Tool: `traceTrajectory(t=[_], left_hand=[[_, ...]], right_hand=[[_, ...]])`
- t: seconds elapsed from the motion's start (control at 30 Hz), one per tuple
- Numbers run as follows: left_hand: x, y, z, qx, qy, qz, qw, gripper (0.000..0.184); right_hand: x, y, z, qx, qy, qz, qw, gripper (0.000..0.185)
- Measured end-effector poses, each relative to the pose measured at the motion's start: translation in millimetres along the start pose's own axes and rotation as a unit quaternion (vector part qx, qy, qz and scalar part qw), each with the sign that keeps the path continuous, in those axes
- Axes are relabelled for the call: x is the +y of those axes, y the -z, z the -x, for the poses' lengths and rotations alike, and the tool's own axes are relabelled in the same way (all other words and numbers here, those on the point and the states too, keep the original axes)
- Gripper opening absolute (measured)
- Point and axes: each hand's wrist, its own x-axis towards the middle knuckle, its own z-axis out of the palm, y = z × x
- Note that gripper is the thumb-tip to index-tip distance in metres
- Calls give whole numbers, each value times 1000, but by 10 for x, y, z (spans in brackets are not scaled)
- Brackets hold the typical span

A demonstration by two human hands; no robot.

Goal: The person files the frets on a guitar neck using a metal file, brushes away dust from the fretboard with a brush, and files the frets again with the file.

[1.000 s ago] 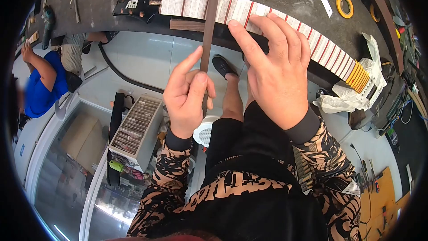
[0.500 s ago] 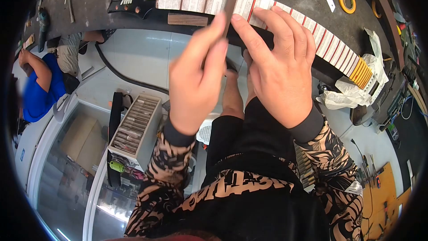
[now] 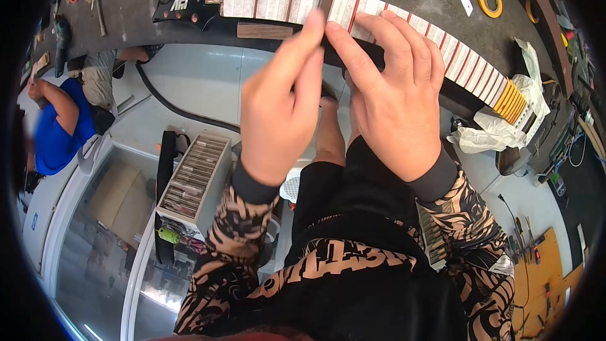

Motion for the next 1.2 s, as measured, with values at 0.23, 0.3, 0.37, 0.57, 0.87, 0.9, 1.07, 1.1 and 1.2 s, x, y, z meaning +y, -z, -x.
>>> traceTrajectory(t=[0.23,0.3,0.37,0.57,0.87,0.9,1.07,1.1,1.2], left_hand=[[-13,405,1355,-27,60,-61,996,62],[63,442,1300,-40,67,-74,994,63],[32,311,935,-22,31,-71,997,64],[-31,102,283,3,-20,-59,998,66],[21,242,667,-17,8,-83,996,66],[2,165,433,-7,-9,-77,997,66],[-24,174,445,-3,0,-68,998,65],[-24,263,785,-12,23,-74,997,65],[8,455,1396,-44,63,-93,993,67]], right_hand=[[-27,34,-14,-17,6,3,1000,86],[-14,79,-18,-42,11,0,999,83],[3,36,-8,-22,10,3,1000,89],[0,1,7,-11,6,10,1000,93],[-18,20,-6,-12,6,2,1000,90],[-17,15,-3,-12,4,4,1000,90],[-3,9,-13,-9,10,3,1000,90],[-18,23,-16,-13,10,-1,1000,90],[-29,34,-11,-20,5,-5,1000,90]])
